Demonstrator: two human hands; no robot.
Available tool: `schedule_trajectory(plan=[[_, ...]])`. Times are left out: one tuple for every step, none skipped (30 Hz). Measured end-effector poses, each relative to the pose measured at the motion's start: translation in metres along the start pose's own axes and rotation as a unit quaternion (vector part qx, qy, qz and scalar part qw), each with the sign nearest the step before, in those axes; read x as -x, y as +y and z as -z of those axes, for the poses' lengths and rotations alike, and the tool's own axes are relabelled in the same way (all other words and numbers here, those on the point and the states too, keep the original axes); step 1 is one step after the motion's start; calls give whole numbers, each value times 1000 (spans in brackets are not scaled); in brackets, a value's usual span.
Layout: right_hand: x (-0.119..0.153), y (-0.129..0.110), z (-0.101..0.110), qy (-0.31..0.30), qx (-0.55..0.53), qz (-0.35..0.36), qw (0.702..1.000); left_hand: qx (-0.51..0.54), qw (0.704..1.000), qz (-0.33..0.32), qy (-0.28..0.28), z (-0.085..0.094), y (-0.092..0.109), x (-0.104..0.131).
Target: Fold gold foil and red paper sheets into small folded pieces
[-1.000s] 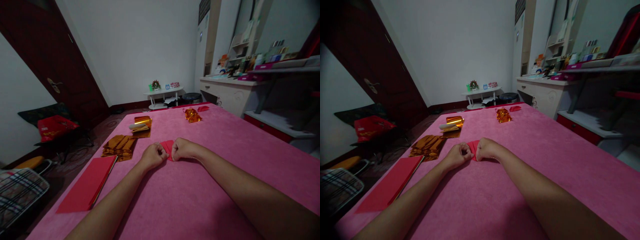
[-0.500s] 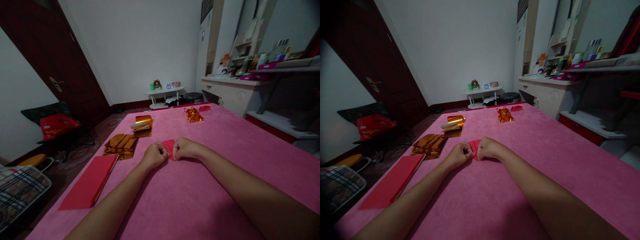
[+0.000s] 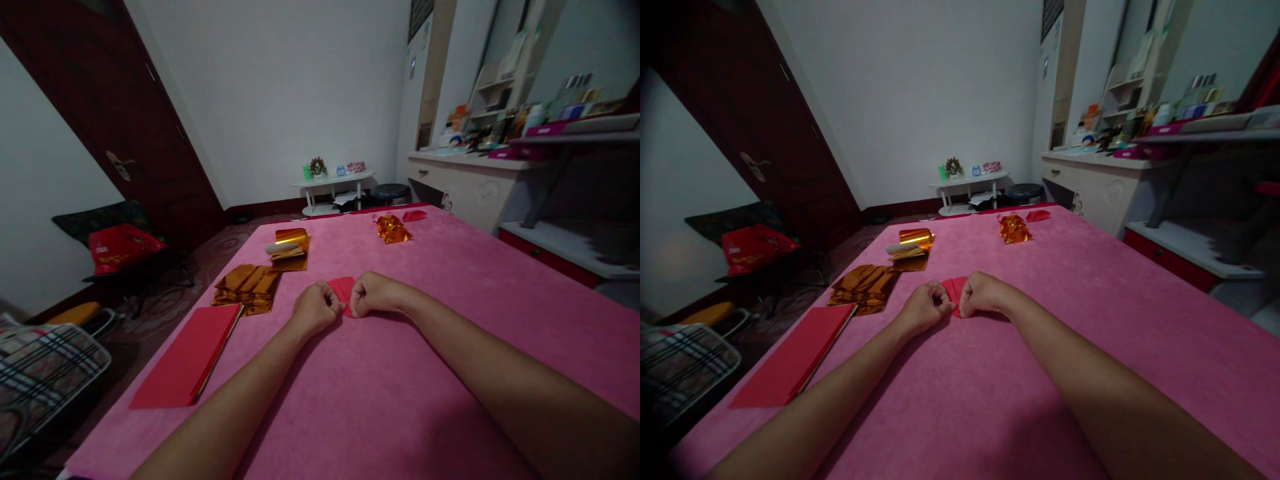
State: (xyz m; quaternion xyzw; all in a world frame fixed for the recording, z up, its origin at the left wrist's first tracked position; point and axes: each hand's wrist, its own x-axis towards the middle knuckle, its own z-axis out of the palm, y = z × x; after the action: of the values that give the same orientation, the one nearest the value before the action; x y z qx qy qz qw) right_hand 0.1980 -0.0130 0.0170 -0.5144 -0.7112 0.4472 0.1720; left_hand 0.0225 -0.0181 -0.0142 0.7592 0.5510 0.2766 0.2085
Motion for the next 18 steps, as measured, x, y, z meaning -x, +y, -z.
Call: schedule_trajectory(plan=[[0,1,1,-9,-13,5,1000,-1,1000,3,-1,0,0,0],[-1,3,2,-18,-25,9,999,-2,1000,6,-4,0,0,-1],[-2,4,2,-25,-33,11,999,-2,1000,9,-6,0,-1,-1],[-3,6,3,-28,-37,12,999,-3,1000,10,-9,0,-1,-2],[-5,8,2,-27,-35,14,999,-4,1000,10,-10,0,-1,-2],[-6,9,2,-20,-28,17,999,-4,1000,10,-12,0,0,-2],[-7,10,1,-8,-15,22,1000,-5,1000,12,-12,0,0,-2],[-8,10,1,6,2,28,1000,-5,1000,15,-12,0,1,-2],[-8,10,0,18,20,33,999,-4,1000,20,-9,1,2,-2],[-8,9,-1,29,40,35,998,-4,1000,24,-7,1,3,-2],[-8,8,-2,38,62,32,997,-5,1000,29,-5,2,4,-2],[-7,6,-3,45,83,25,995,-6,999,32,-6,3,4,-2],[-7,5,-4,51,100,16,994,-8,999,34,-9,3,5,-3],[-6,3,-4,54,114,9,992,-12,999,33,-13,4,5,-3],[-5,2,-4,56,122,5,991,-17,999,31,-16,4,6,-3],[-5,2,-4,55,123,5,991,-22,999,26,-16,5,6,-3],[-5,2,-4,50,119,8,992,-25,999,22,-15,5,6,-3],[-5,2,-4,44,112,11,993,-27,999,18,-13,5,5,-3]])
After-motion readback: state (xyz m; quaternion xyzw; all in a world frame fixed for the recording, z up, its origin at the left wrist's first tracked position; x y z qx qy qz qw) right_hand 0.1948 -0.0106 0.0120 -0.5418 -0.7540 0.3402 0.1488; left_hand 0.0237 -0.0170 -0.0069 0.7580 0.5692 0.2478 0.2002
